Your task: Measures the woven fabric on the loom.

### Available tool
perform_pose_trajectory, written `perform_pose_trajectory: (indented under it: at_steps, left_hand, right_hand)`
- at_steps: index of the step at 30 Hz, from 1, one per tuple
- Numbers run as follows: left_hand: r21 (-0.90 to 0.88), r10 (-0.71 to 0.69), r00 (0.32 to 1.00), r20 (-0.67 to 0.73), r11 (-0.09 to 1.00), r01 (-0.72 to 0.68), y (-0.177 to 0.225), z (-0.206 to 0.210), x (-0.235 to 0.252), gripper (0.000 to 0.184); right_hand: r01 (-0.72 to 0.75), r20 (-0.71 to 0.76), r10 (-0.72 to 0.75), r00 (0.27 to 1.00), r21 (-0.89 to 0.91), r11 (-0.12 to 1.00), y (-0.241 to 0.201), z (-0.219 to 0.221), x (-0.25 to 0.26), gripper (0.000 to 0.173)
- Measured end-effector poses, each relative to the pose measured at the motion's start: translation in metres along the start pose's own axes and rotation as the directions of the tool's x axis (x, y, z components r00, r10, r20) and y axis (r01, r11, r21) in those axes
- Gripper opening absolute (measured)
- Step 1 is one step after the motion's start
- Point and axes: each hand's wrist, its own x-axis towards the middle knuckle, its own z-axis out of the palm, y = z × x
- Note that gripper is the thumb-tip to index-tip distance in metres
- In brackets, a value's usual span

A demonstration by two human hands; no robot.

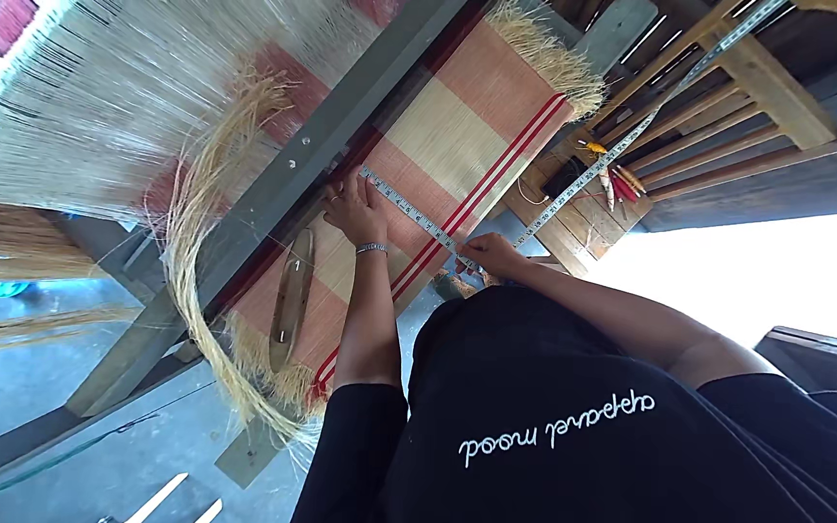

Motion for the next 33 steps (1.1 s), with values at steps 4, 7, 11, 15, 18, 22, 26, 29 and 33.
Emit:
perform_pose_trajectory:
  at_steps: [4, 7, 11, 15, 18, 22, 26, 29, 33]
  left_hand:
    - [0.002, 0.003, 1.000, -0.011, 1.000, -0.003, 0.000, 0.001, 0.000, 0.039]
    - [0.004, 0.001, 1.000, -0.005, 1.000, -0.001, 0.000, 0.001, -0.001, 0.039]
    - [0.012, 0.003, 1.000, -0.003, 1.000, -0.002, 0.000, 0.000, -0.001, 0.038]
    - [0.018, 0.002, 1.000, 0.004, 1.000, -0.002, 0.001, 0.000, -0.001, 0.038]
    - [0.028, 0.004, 1.000, 0.007, 1.000, -0.004, 0.002, -0.001, 0.000, 0.038]
    - [0.033, -0.003, 1.000, 0.013, 0.999, 0.003, 0.004, -0.002, -0.001, 0.038]
    - [0.037, -0.017, 1.000, 0.024, 0.999, 0.016, 0.004, -0.001, 0.000, 0.038]
    - [0.042, -0.016, 0.999, 0.028, 0.999, 0.015, 0.003, -0.002, 0.000, 0.038]
    - [0.037, -0.014, 1.000, 0.020, 0.999, 0.014, 0.004, -0.002, 0.000, 0.038]
  right_hand:
    - [-0.006, 0.008, 0.006, 1.000, 0.003, 1.000, -0.001, 0.001, 0.000, 0.046]
    - [-0.007, 0.010, 0.007, 1.000, 0.010, 1.000, 0.000, 0.001, -0.001, 0.046]
    - [-0.009, 0.013, 0.009, 1.000, 0.013, 1.000, 0.005, 0.000, 0.000, 0.047]
    - [-0.025, 0.021, 0.025, 0.999, 0.007, 1.000, 0.008, 0.000, 0.000, 0.048]
    - [-0.029, 0.035, 0.028, 0.999, 0.019, 0.999, 0.011, 0.000, 0.000, 0.045]
    - [-0.025, 0.051, 0.027, 0.998, -0.030, 0.999, 0.011, 0.000, 0.001, 0.045]
    - [-0.016, 0.052, 0.019, 0.998, -0.062, 0.998, 0.009, -0.001, -0.001, 0.046]
    - [-0.022, 0.054, 0.026, 0.998, -0.065, 0.998, 0.009, -0.001, 0.001, 0.046]
    - [-0.029, 0.050, 0.032, 0.998, -0.068, 0.997, 0.009, -0.001, 0.002, 0.045]
